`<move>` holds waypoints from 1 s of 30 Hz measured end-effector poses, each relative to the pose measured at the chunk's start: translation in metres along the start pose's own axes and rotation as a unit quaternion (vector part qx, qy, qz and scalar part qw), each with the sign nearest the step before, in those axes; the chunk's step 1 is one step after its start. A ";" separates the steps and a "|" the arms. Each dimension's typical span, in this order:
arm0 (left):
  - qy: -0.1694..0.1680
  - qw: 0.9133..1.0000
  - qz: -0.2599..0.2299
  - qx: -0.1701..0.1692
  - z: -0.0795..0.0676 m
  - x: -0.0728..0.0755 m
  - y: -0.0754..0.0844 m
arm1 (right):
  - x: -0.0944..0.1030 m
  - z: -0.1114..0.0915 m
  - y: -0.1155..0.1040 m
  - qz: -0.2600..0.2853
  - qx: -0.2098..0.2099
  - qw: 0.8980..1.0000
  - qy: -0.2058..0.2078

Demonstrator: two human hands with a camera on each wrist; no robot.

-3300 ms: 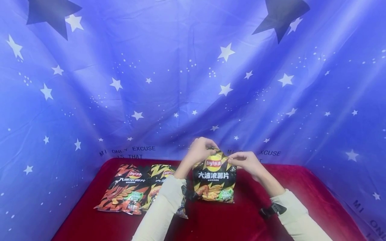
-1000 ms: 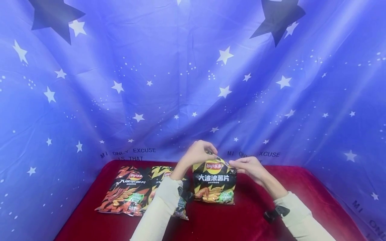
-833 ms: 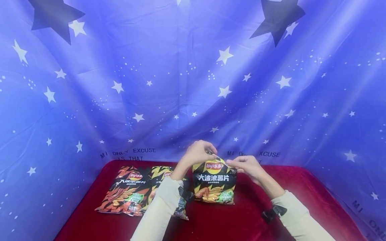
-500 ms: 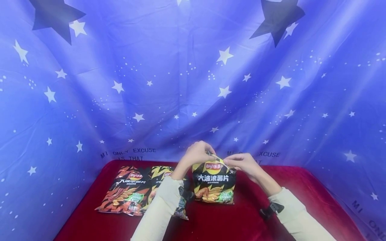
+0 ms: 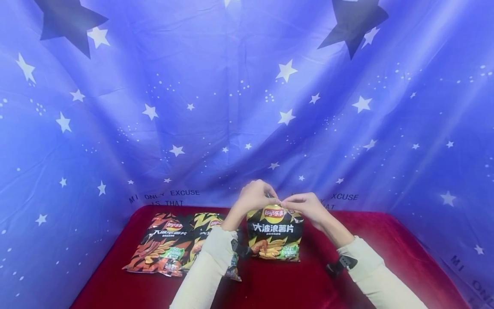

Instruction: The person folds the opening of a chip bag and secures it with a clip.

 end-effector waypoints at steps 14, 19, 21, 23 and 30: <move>0.005 1.000 0.000 -0.008 0.000 0.001 -0.001 | 0.019 -0.011 0.008 -0.032 -0.012 0.998 -0.043; -0.009 1.000 -0.003 -0.008 0.000 0.003 -0.002 | 0.023 -0.013 0.007 -0.026 -0.022 0.997 -0.066; -0.013 1.000 -0.002 -0.009 -0.001 0.004 -0.002 | 0.025 -0.012 0.008 -0.023 -0.022 0.997 -0.075; -0.015 1.000 -0.003 -0.011 -0.002 0.005 -0.002 | 0.026 -0.012 0.009 -0.022 -0.016 0.996 -0.085; -0.025 1.000 -0.008 -0.015 -0.004 0.008 -0.005 | 0.033 -0.015 0.016 -0.024 -0.012 0.995 -0.100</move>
Point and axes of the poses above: each hand's wrist, its own z-axis towards the middle knuckle, its own x-axis out of the back of the hand, y = z × x, the point moved 2 cm from there along z, towards the middle knuckle, and after that the axes turned 15 degrees about x, right-handed, at the moved point
